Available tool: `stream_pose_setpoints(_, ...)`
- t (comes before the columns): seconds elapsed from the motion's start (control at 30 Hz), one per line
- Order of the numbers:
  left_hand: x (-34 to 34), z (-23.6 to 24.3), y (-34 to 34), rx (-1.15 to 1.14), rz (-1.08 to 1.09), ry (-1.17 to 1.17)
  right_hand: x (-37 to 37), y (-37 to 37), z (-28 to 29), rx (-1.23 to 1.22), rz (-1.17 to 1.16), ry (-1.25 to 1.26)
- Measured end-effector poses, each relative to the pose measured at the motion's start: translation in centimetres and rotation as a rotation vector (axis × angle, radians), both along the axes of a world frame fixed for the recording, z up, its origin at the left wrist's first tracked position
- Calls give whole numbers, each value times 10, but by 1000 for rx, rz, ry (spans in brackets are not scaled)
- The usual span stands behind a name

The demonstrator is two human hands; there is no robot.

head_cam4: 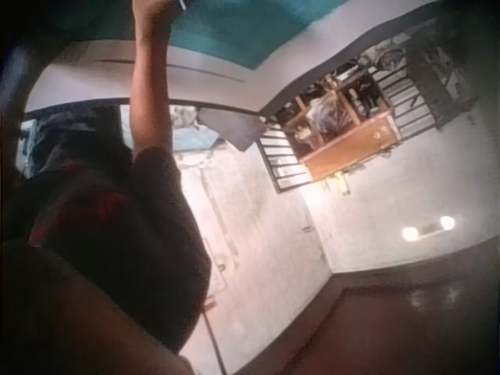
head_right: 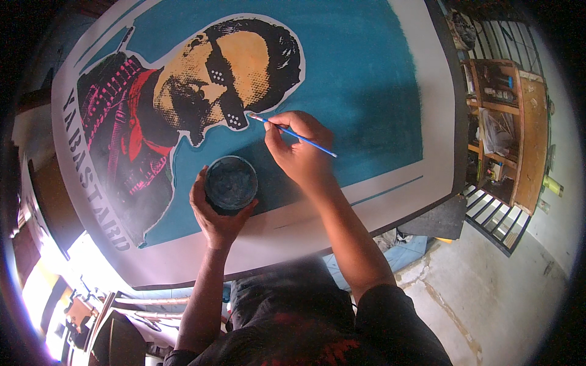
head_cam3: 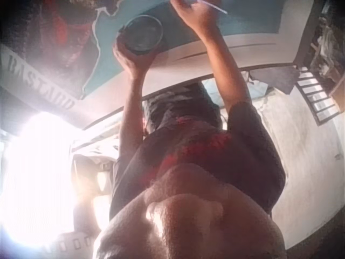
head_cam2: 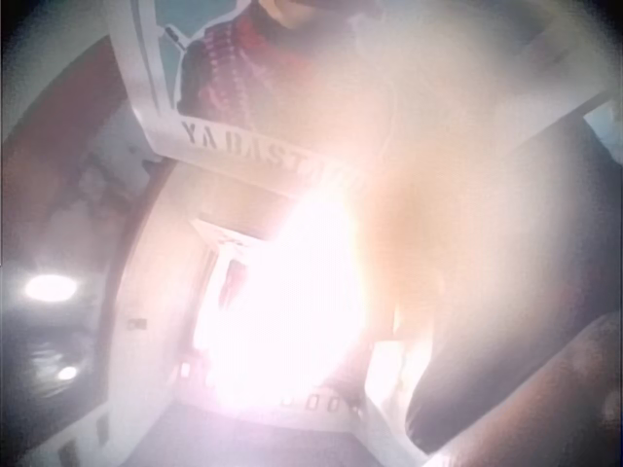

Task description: The person paints the background of a large poster featuring a stylized portrait using a small brush and teal paint from a container. They repeatedly dip the brush and apply paint around the figure's outline, then briefly wipe the brush on a cloth before resuming.

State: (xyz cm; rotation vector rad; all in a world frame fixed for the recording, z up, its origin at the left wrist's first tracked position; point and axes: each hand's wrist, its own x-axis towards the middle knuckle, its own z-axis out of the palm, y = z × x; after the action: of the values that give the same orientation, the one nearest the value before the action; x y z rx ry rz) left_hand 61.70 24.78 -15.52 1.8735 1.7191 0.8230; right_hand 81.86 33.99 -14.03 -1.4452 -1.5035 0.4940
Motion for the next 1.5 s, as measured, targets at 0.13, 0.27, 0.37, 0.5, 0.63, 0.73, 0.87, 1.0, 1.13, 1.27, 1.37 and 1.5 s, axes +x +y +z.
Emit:
stream_pose_setpoints(0.13, 0, 0, -1, -5, 2, 16, 0, 1, -1, -3, 19, -4)
stream_pose_setpoints(0.27, -1, -1, -1, 7, 4, -1, -2, 2, 1, -2, 16, -7)
stream_pose_setpoints(0.37, 0, -1, 0, 12, 3, -3, -1, 3, 1, 9, 29, -29)
stream_pose_setpoints(0.5, 0, 0, -1, -10, 9, -13, 0, 3, 0, 14, 50, -45)
stream_pose_setpoints(0.63, 0, -1, 0, -6, 8, -9, 1, -1, -3, -7, 29, -34)
stream_pose_setpoints(0.73, 0, 0, 0, -3, 7, -12, 4, -6, -3, 1, 12, -16)
stream_pose_setpoints(0.87, -1, -3, -2, -2, 6, -7, 5, -5, 2, 9, 7, -23)
stream_pose_setpoints(1.0, 0, 1, 0, -10, 4, 1, 4, -1, 0, -3, 28, -22)
stream_pose_setpoints(1.13, -1, -1, -1, -9, 2, -1, 5, -3, -5, -19, 29, -18)
stream_pose_setpoints(1.27, -1, -2, -1, 1, 2, 2, 15, -7, -4, -15, 46, -64)
stream_pose_setpoints(1.37, -1, -2, -2, 0, 9, 4, 20, -7, 1, -26, 36, -62)
stream_pose_setpoints(1.5, -1, -2, -2, -22, 8, 17, 30, -8, 0, -18, 24, -95)
